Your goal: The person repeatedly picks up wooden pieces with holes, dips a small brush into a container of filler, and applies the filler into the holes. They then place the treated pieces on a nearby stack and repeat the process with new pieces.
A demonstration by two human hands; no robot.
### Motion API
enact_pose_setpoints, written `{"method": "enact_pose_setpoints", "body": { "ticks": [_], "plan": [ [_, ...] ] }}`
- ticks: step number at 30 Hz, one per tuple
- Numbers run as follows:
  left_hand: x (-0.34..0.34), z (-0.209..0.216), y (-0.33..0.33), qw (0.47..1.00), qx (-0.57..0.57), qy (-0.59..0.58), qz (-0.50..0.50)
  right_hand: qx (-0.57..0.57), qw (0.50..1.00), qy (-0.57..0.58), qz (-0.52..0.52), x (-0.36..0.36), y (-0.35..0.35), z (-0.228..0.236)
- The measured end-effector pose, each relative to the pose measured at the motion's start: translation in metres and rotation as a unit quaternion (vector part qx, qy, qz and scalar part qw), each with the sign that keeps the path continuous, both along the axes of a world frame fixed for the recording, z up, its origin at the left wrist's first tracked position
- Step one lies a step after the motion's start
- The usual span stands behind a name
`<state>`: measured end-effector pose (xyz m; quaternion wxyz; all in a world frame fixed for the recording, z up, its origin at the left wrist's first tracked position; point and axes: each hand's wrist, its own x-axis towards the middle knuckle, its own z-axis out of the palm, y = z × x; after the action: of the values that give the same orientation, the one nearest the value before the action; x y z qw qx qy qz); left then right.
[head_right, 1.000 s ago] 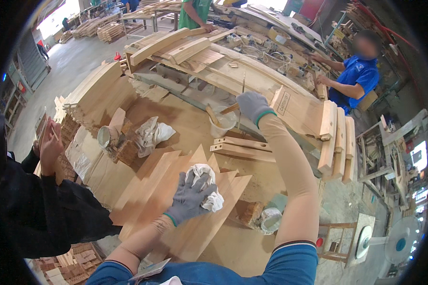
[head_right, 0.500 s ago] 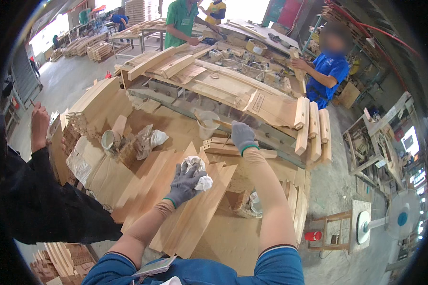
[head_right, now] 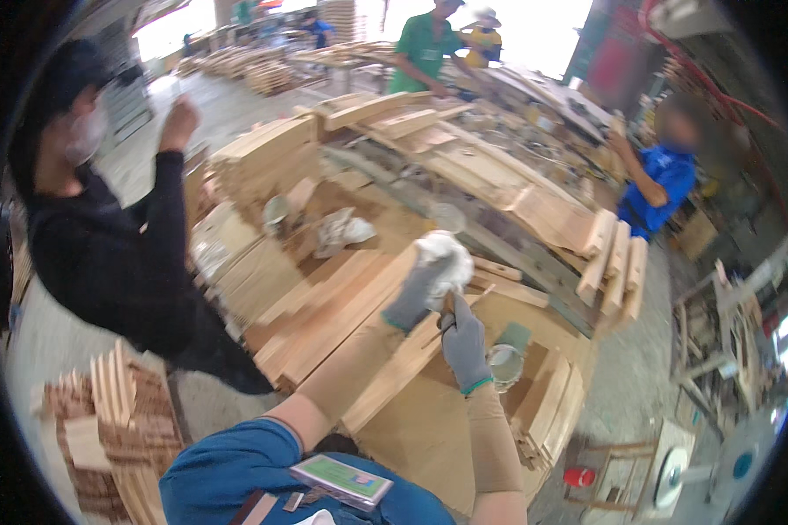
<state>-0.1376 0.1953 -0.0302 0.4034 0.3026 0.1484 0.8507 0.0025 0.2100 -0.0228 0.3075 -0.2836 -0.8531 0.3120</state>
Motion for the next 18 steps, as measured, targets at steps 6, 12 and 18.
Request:
{"method": "enact_pose_setpoints", "body": {
  "ticks": [6,12,18],
  "plan": [
    [0.013,-0.039,-0.029,0.905,-0.179,0.227,0.312,0.09,0.993,-0.056,0.054,0.013,-0.058,-0.018],
    [0.022,-0.004,-0.05,0.985,-0.085,-0.042,0.147,0.081,0.988,-0.072,0.107,0.055,-0.077,0.011],
    [0.015,0.022,-0.098,0.963,-0.103,-0.006,0.25,-0.034,0.981,0.017,0.192,0.086,-0.116,0.017]
  ]
}}
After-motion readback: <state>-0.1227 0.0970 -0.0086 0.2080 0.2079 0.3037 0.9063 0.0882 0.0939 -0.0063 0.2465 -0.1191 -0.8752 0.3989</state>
